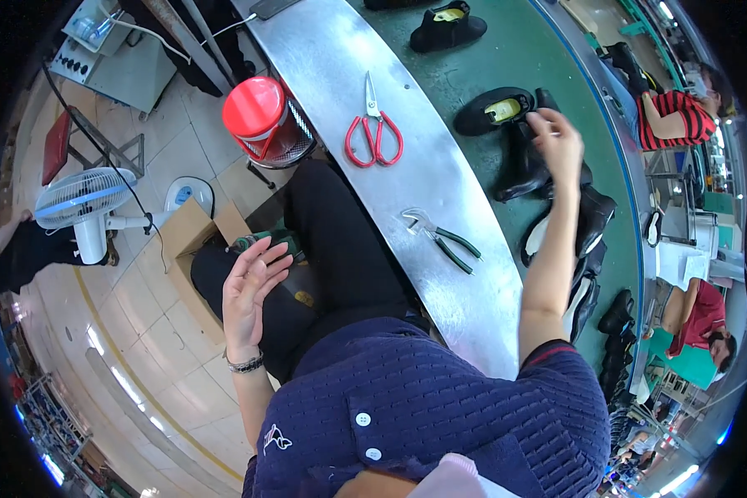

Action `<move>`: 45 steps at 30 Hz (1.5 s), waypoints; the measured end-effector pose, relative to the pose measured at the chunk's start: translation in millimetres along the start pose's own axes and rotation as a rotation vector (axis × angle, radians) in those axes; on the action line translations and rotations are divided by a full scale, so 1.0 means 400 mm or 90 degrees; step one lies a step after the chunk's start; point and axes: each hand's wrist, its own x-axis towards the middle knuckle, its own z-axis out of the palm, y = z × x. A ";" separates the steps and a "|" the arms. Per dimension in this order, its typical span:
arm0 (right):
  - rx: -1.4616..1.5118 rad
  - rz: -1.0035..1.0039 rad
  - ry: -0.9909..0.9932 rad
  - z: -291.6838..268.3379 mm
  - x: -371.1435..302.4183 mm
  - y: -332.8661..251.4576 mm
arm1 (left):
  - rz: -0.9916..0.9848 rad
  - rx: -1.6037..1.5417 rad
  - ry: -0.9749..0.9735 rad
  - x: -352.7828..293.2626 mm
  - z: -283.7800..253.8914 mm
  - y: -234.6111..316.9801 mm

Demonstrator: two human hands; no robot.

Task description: Assembling and finishing components of a black leather boot at a workbench.

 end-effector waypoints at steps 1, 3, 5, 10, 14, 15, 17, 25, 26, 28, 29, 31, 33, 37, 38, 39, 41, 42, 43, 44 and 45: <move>-0.011 0.016 -0.035 0.047 -0.020 0.005 | -0.005 -0.013 -0.002 -0.005 0.002 -0.005; -0.119 0.023 -0.059 0.132 -0.059 0.004 | -0.017 -0.006 -0.002 -0.012 0.002 -0.007; -0.095 -0.004 0.023 0.188 -0.066 0.026 | -0.024 0.000 -0.010 -0.010 0.000 -0.003; 0.047 -0.057 0.049 0.181 -0.007 0.042 | -0.004 0.024 -0.045 0.001 0.007 0.019; 0.291 -0.136 -0.011 0.030 -0.080 -0.156 | 0.044 0.103 -0.099 0.001 0.018 0.039; 0.332 -0.162 -0.025 -0.002 -0.115 -0.212 | 0.031 0.149 -0.099 0.004 0.034 0.057; 0.408 -0.187 -0.074 -0.056 -0.174 -0.298 | 0.085 0.268 -0.142 0.031 0.084 0.097; 0.537 -0.171 -0.545 0.154 -0.371 -0.534 | 0.229 0.317 -0.342 0.038 0.053 0.080; 0.523 -0.166 -0.561 0.195 -0.388 -0.539 | 0.224 0.323 -0.325 0.027 0.027 0.049; 0.440 -0.128 -0.596 0.245 -0.429 -0.556 | 0.198 0.241 -0.223 -0.001 -0.022 -0.031; 0.459 -0.123 -0.618 0.268 -0.444 -0.547 | 0.214 0.263 -0.192 -0.016 -0.040 -0.060; 0.453 -0.123 -0.648 0.297 -0.473 -0.531 | 0.181 0.235 -0.158 -0.044 -0.072 -0.093; 0.435 -0.127 -0.662 0.309 -0.490 -0.503 | 0.132 0.170 -0.116 -0.070 -0.086 -0.117; 0.357 -0.109 -0.702 0.311 -0.533 -0.441 | 0.173 0.139 -0.092 -0.086 -0.106 -0.144; 0.339 -0.105 -0.711 0.309 -0.548 -0.430 | 0.160 0.113 -0.083 -0.085 -0.107 -0.151; 0.350 -0.096 -0.737 0.311 -0.562 -0.426 | 0.147 0.087 -0.075 -0.085 -0.109 -0.158; 0.326 -0.095 -0.728 0.311 -0.577 -0.405 | 0.149 0.071 -0.072 -0.090 -0.113 -0.178; 0.308 -0.097 -0.715 0.312 -0.582 -0.396 | 0.154 0.062 -0.070 -0.095 -0.116 -0.184; 0.231 -0.110 -0.696 0.306 -0.572 -0.382 | 0.153 0.058 -0.060 -0.106 -0.122 -0.186; 0.227 -0.108 -0.700 0.297 -0.558 -0.355 | 0.159 0.065 -0.053 -0.110 -0.126 -0.187; 0.084 -0.177 -0.603 0.288 -0.547 -0.315 | 0.166 0.072 -0.045 -0.116 -0.130 -0.186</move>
